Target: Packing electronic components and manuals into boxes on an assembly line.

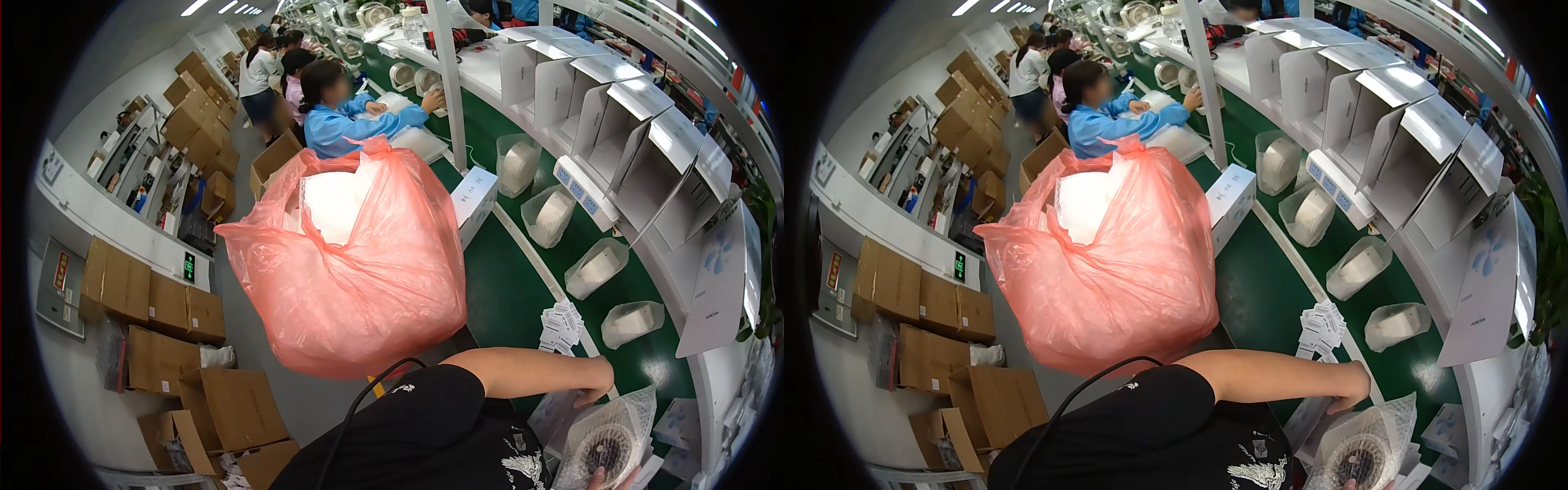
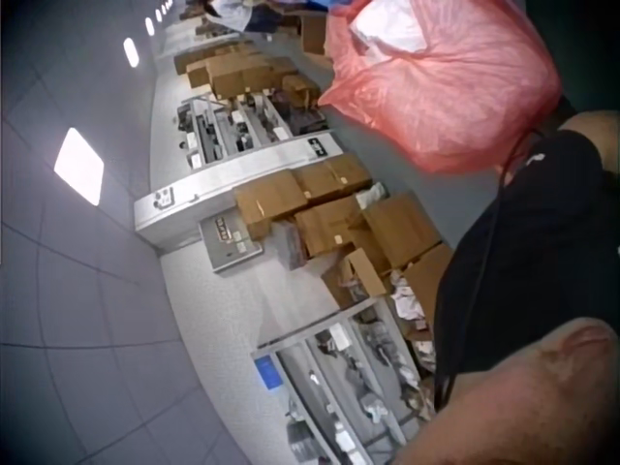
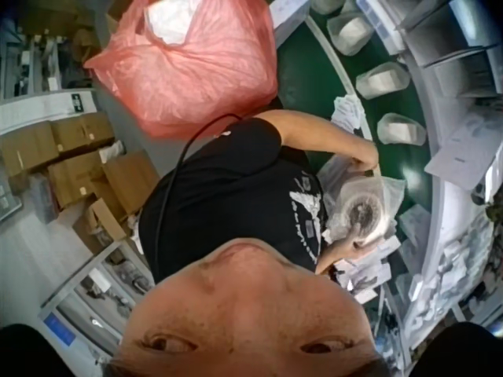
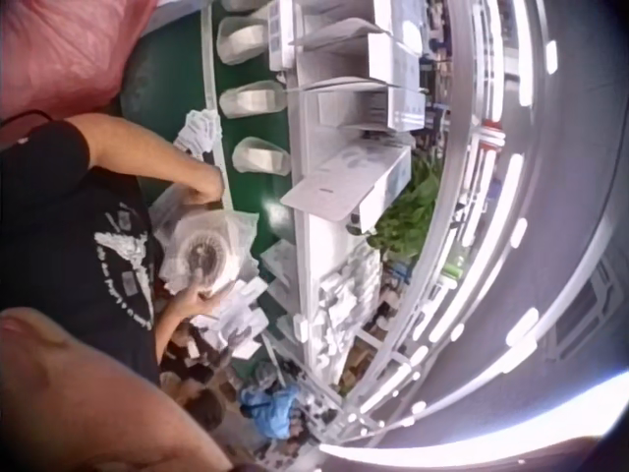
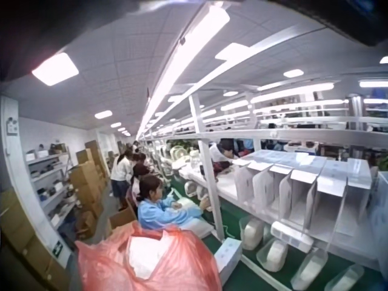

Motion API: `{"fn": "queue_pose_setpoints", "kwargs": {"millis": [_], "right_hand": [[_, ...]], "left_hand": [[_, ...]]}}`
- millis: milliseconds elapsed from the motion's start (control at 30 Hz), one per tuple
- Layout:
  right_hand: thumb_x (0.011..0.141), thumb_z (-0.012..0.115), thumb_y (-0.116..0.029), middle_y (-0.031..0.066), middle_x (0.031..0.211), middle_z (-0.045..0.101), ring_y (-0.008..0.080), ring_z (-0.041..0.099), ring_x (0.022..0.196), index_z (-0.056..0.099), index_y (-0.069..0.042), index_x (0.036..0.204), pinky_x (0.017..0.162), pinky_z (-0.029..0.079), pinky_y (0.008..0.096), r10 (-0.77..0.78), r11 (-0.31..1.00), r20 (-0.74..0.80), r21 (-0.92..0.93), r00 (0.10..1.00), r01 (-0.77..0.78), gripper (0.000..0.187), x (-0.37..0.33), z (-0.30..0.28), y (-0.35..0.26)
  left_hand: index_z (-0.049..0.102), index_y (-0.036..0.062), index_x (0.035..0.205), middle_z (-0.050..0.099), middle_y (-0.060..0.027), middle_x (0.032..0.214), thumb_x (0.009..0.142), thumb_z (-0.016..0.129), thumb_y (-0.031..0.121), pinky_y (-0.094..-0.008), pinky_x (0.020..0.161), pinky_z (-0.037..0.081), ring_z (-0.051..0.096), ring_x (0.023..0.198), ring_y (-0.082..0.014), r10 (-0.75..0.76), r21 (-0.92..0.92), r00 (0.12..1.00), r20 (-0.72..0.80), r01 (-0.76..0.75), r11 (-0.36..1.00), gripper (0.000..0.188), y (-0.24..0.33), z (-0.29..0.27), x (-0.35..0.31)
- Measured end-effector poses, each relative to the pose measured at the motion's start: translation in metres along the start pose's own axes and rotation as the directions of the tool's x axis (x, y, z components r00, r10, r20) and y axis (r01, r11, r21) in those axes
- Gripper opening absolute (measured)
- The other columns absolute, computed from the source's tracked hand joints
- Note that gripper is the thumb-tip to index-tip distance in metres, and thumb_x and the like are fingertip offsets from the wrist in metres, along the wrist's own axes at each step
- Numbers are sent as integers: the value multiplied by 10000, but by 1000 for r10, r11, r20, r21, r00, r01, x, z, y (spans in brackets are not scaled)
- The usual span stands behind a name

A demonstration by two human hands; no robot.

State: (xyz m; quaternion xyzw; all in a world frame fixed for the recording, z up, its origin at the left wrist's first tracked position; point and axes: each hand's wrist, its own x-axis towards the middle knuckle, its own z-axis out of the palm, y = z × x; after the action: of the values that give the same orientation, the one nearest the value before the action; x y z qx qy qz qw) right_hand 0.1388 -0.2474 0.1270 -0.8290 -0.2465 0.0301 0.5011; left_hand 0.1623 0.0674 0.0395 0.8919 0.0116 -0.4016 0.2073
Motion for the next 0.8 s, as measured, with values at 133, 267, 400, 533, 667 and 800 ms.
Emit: {"fn": "queue_pose_setpoints", "kwargs": {"millis": [133, 267, 400, 533, 667, 800], "right_hand": [[896, 899, -232, 276, 1378, 651, 431, 639, 1247, 629, 15, 1466, 1005, 532, 533, -302, 903, 187, -260, 935, 344, 678, -3, -11, -6], [906, 885, -261, 264, 1346, 667, 440, 654, 1211, 640, -58, 1484, 943, 557, 531, -479, 719, 452, -289, 753, 631, 660, 5, -3, -9], [899, 874, -323, 255, 1307, 683, 443, 664, 1181, 658, -120, 1474, 906, 569, 519, -388, 645, 621, -345, 681, 682, 647, 19, 20, -35], [789, 870, -153, 255, 1487, 561, 443, 590, 1312, 647, -133, 1479, 1054, 502, 503, -214, 701, 729, -348, 650, 622, 725, 38, 58, -36], [700, 876, -59, 274, 1545, 513, 482, 554, 1349, 698, -155, 1401, 1105, 481, 516, -330, 768, 679, -211, 656, 604, 729, 56, 75, -12], [696, 871, -59, 282, 1569, 480, 520, 547, 1340, 703, -164, 1392, 1106, 483, 526, -440, 741, 672, -104, 596, 663, 724, 53, 80, 41]], "left_hand": [[854, 118, 974, 822, -110, 1075, 737, 826, 190, -461, 737, 602, 783, 954, -301, -17, -21, 906, -423, 9, 1000, 249, -5, 41, 30], [847, 75, 887, 822, -139, 934, 737, 758, 162, -459, 697, 597, 790, 873, -300, 0, -148, 896, -444, -73, 986, 194, -28, 61, 22], [824, 34, 793, 783, -150, 746, 719, 714, 166, -455, 662, 592, 781, 753, -294, -25, -293, 925, -380, -95, 951, 187, -43, 69, -3], [799, 2, 748, 745, -142, 649, 733, 688, 180, -455, 661, 595, 763, 670, -292, 57, -286, 938, -343, -162, 944, 211, -45, 74, -2], [779, -6, 721, 753, -155, 674, 742, 687, 196, -465, 670, 597, 759, 663, -304, -58, -384, 924, -379, -100, 918, 223, -51, 91, 3], [764, -29, 716, 738, -185, 671, 764, 680, 222, -497, 693, 589, 751, 686, -353, -119, -472, 867, -484, -144, 869, 269, -71, 115, 11]]}}
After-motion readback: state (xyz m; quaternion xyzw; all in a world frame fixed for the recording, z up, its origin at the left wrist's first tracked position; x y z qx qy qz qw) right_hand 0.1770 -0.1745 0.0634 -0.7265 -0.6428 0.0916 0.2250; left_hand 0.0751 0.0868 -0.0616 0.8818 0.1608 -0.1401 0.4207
